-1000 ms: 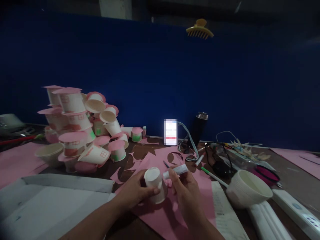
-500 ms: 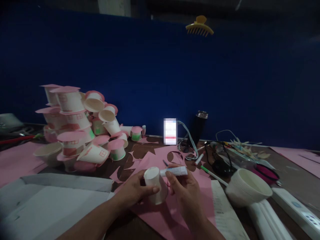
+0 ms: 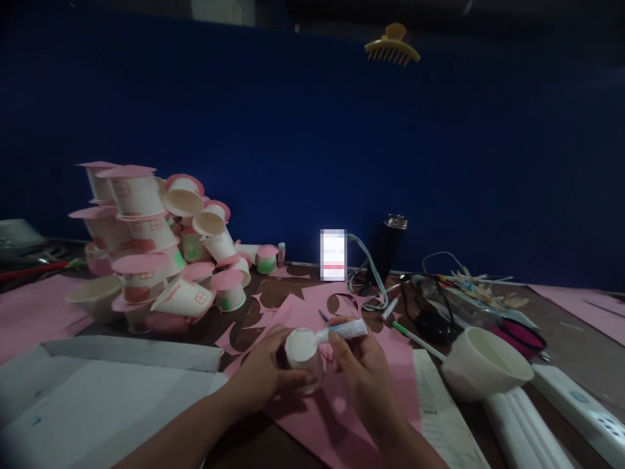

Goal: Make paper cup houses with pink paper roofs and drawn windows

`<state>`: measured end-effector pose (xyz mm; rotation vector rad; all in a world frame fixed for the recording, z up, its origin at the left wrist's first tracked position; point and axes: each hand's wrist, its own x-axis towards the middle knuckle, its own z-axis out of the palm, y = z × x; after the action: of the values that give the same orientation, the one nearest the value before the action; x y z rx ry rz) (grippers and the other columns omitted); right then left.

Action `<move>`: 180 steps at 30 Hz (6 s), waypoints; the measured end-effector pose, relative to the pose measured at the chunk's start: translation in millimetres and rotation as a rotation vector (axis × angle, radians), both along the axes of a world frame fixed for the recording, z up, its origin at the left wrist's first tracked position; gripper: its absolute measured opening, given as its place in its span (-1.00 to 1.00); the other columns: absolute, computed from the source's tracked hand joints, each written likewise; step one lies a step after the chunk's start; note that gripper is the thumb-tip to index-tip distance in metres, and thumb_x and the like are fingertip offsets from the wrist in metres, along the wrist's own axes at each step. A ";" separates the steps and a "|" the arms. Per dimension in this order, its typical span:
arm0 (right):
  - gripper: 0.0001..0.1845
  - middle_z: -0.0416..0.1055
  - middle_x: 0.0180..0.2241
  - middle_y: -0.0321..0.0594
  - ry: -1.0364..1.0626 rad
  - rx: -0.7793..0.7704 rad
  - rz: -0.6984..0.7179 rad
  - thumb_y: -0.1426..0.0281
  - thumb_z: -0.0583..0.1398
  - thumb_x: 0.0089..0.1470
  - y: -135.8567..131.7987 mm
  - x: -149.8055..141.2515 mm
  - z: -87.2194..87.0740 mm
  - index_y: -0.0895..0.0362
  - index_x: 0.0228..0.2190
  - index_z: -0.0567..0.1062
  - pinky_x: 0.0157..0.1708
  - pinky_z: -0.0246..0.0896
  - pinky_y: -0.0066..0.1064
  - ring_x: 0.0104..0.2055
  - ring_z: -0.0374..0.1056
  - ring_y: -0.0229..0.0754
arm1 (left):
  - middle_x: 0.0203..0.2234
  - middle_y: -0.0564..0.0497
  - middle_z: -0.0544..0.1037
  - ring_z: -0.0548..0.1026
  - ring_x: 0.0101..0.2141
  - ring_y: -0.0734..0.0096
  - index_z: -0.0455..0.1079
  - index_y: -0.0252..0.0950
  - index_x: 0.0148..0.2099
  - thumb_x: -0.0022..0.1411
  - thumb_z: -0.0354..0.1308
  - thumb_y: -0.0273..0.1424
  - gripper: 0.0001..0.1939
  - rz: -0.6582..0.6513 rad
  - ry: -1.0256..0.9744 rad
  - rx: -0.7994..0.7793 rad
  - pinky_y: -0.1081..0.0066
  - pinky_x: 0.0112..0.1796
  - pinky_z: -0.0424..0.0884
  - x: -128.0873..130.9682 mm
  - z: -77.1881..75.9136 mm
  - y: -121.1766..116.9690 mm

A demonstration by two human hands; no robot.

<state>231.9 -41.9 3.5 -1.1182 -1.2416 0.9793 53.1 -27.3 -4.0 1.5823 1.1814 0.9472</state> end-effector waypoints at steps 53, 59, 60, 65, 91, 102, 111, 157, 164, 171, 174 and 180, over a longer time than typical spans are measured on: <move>-0.64 0.41 -0.50 -0.26 -0.369 0.104 -0.053 0.07 0.20 0.06 -4.1 -7.9 -4.2 0.13 -0.37 0.41 -0.46 0.28 -0.42 -0.47 0.33 -0.19 | -0.20 0.04 0.43 0.45 -0.29 0.28 0.36 -0.16 -0.14 -0.20 0.36 -0.20 -0.49 0.179 0.400 0.154 0.34 -0.26 0.33 1.9 -10.2 -4.0; -0.67 0.40 -0.52 -0.28 -0.433 0.100 -0.074 0.09 0.18 0.08 -1.6 -8.9 -2.3 0.12 -0.39 0.40 -0.47 0.26 -0.42 -0.48 0.32 -0.19 | -0.22 0.03 0.44 0.46 -0.28 0.28 0.44 -0.10 -0.09 -0.13 0.34 -0.21 -0.53 0.068 0.236 0.130 0.34 -0.21 0.37 -1.6 -7.8 -2.4; -0.67 0.40 -0.52 -0.28 -0.432 0.102 -0.079 0.09 0.19 0.08 -1.2 -9.0 -1.9 0.11 -0.40 0.40 -0.47 0.26 -0.42 -0.48 0.32 -0.19 | -0.23 0.03 0.43 0.46 -0.28 0.30 0.45 -0.09 -0.09 -0.09 0.32 -0.23 -0.57 0.044 0.200 0.117 0.36 -0.23 0.37 -2.3 -6.9 -2.1; -0.67 0.44 -0.49 -0.25 -0.439 0.090 -0.118 0.08 0.19 0.07 1.0 -6.1 -3.6 0.11 -0.36 0.41 -0.45 0.27 -0.39 -0.47 0.36 -0.16 | -0.24 0.05 0.43 0.46 -0.30 0.35 0.45 -0.12 -0.05 -0.10 0.28 -0.38 -0.53 -0.029 0.133 0.034 0.43 -0.29 0.38 -5.7 -1.0 -1.7; -0.69 0.44 -0.49 -0.28 -0.269 0.089 -0.021 0.11 0.23 0.05 -4.7 -2.6 -0.4 0.12 -0.38 0.44 -0.46 0.26 -0.44 -0.45 0.35 -0.21 | -0.28 0.07 0.43 0.44 -0.30 0.32 0.48 -0.06 -0.11 -0.11 0.35 -0.22 -0.57 0.066 0.219 0.127 0.38 -0.29 0.33 1.8 -9.9 -0.1; -0.69 0.52 -0.37 -0.18 -0.279 0.145 -0.083 0.15 0.26 0.02 -7.1 -5.3 -2.1 0.12 -0.29 0.47 -0.42 0.37 -0.42 -0.38 0.45 -0.13 | -0.26 0.05 0.42 0.42 -0.32 0.32 0.47 -0.15 -0.18 -0.19 0.37 -0.18 -0.54 0.102 0.297 0.135 0.37 -0.30 0.33 1.6 -7.8 -0.5; -0.73 0.48 -0.41 -0.23 -0.417 0.183 -0.094 0.16 0.22 0.07 -5.5 -7.7 -4.6 0.10 -0.29 0.44 -0.45 0.33 -0.44 -0.42 0.40 -0.17 | -0.28 0.05 0.41 0.43 -0.34 0.34 0.46 -0.15 -0.17 -0.18 0.39 -0.15 -0.54 0.089 0.264 0.174 0.37 -0.31 0.32 0.8 -9.9 -1.3; -0.77 0.42 -0.51 -0.31 -0.423 0.232 -0.096 0.18 0.21 0.07 -4.6 -10.3 -3.8 0.09 -0.37 0.42 -0.51 0.31 -0.49 -0.51 0.36 -0.24 | -0.27 0.06 0.44 0.45 -0.31 0.30 0.44 -0.14 -0.16 -0.22 0.39 -0.15 -0.49 0.092 0.296 0.124 0.36 -0.30 0.35 1.8 -7.0 -2.7; -0.75 0.34 -0.52 -0.33 -0.523 0.245 -0.134 0.16 0.17 0.12 -2.2 -7.2 -8.7 0.09 -0.42 0.37 -0.50 0.25 -0.46 -0.50 0.28 -0.25 | -0.28 0.04 0.43 0.44 -0.32 0.29 0.41 -0.19 -0.19 -0.22 0.39 -0.12 -0.49 0.130 0.335 0.145 0.34 -0.30 0.33 3.2 -7.5 -3.9; -0.68 0.36 -0.56 -0.31 -0.551 0.238 -0.253 0.10 0.14 0.11 -2.9 -3.1 -9.0 0.09 -0.46 0.37 -0.54 0.23 -0.45 -0.54 0.28 -0.24 | -0.24 0.02 0.43 0.42 -0.28 0.23 0.38 -0.20 -0.20 -0.35 0.43 -0.04 -0.36 0.160 0.329 0.089 0.31 -0.29 0.32 -1.2 -10.9 -1.9; -0.66 0.46 -0.50 -0.25 -0.488 0.210 -0.253 0.08 0.16 0.10 -4.0 -2.3 -5.2 0.12 -0.37 0.43 -0.50 0.29 -0.44 -0.48 0.37 -0.19 | -0.20 -0.01 0.42 0.42 -0.24 0.21 0.39 -0.20 -0.12 -0.40 0.44 -0.02 -0.26 0.116 0.274 0.086 0.29 -0.23 0.34 -4.7 -10.1 -0.6; -0.67 0.49 -0.48 -0.23 -0.425 0.217 -0.208 0.09 0.18 0.08 -4.7 -4.4 -2.0 0.12 -0.35 0.46 -0.48 0.33 -0.44 -0.47 0.41 -0.17 | -0.18 0.03 0.37 0.43 -0.25 0.30 0.42 -0.09 -0.02 -0.29 0.45 -0.22 -0.32 -0.053 0.130 0.045 0.38 -0.23 0.39 -11.6 -6.7 0.6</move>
<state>227.5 -46.6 1.5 -1.2910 -1.4918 0.4484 41.5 -26.7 -10.7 1.7248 1.2081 0.8519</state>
